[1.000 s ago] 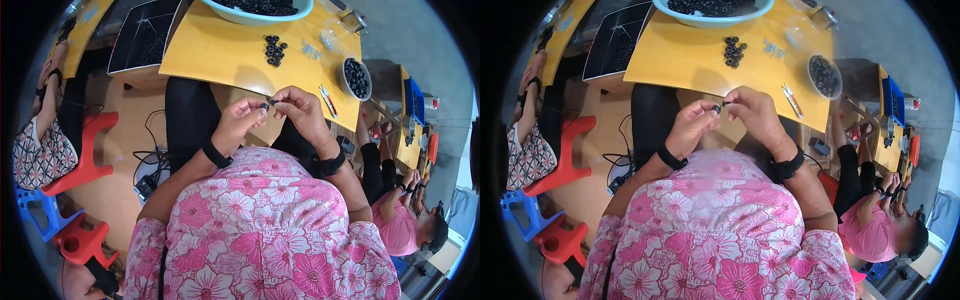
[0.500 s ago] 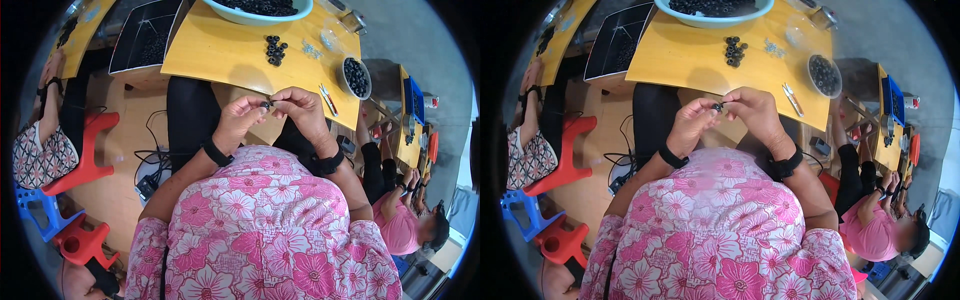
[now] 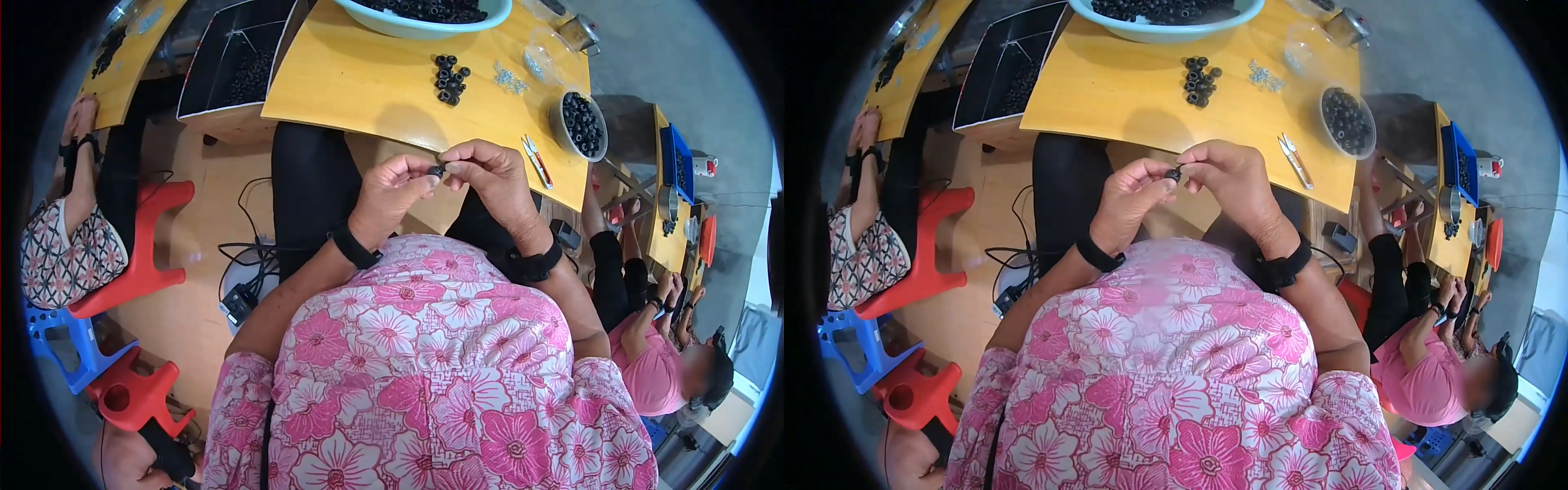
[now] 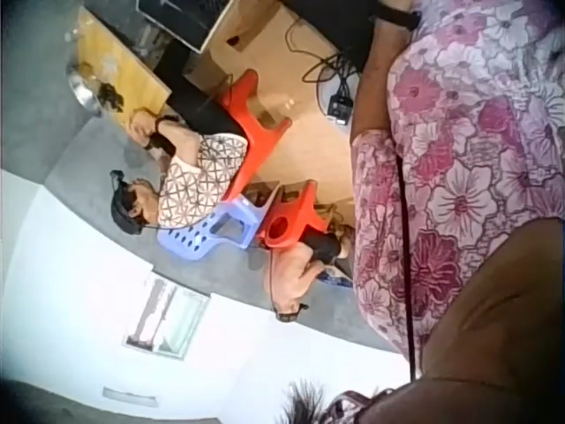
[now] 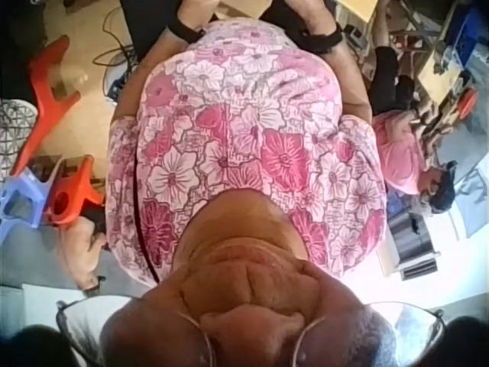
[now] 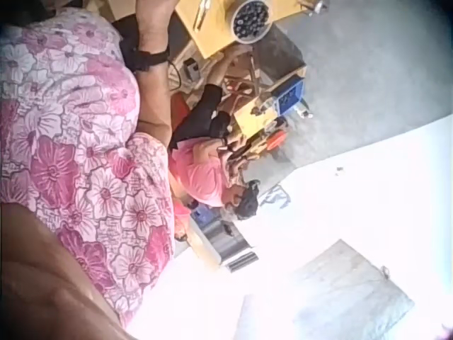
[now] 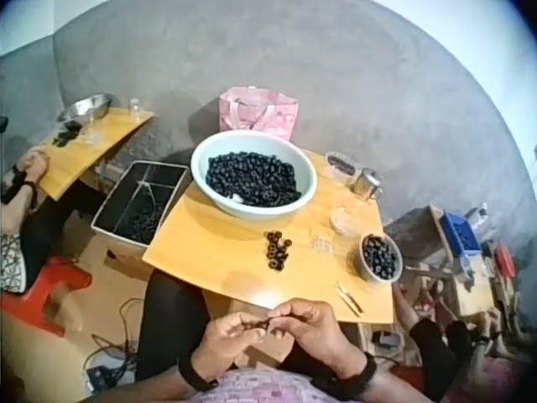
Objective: Assembling small black plastic components by inserting small pins manually.
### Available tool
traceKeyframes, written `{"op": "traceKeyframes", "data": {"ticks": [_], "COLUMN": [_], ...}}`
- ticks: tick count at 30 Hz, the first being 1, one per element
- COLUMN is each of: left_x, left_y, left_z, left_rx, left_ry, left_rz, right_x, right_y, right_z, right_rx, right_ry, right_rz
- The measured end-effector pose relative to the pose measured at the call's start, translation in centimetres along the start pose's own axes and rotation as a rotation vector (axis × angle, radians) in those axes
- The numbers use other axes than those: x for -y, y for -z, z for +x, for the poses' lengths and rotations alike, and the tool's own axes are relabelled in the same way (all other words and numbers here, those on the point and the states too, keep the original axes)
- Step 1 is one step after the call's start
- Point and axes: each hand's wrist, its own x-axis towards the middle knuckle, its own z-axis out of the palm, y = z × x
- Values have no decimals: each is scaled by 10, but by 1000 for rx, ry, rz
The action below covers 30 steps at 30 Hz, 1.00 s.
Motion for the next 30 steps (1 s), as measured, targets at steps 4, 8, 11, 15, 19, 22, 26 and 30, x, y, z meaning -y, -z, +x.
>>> {"op": "traceKeyframes", "data": {"ticks": [4, 8, 11, 15, 19, 22, 26, 30], "left_x": [-1, 0, 2, 5, 6, 8, 6, 7], "left_y": [-2, 0, 2, 3, 2, 3, 1, 0], "left_z": [0, 0, 0, 0, 0, -1, -3, -2], "left_rx": [-6, -7, 8, -6, -14, -18, -27, -42], "left_ry": [16, 5, 11, 5, -5, -46, -52, -58], "left_rz": [8, 36, 35, 64, 60, 71, 77, 72], "right_x": [-2, -5, -6, -2, -5, -7, -5, -14], "right_y": [0, 0, -3, -6, -7, -4, -4, 0], "right_z": [0, 0, -1, -2, -3, -1, 0, 3], "right_rx": [-4, 6, -5, -11, -8, 9, 19, 39], "right_ry": [7, 42, 81, 116, 91, 0, -183, -219], "right_rz": [0, -4, -24, -100, -67, -15, 117, 139]}}
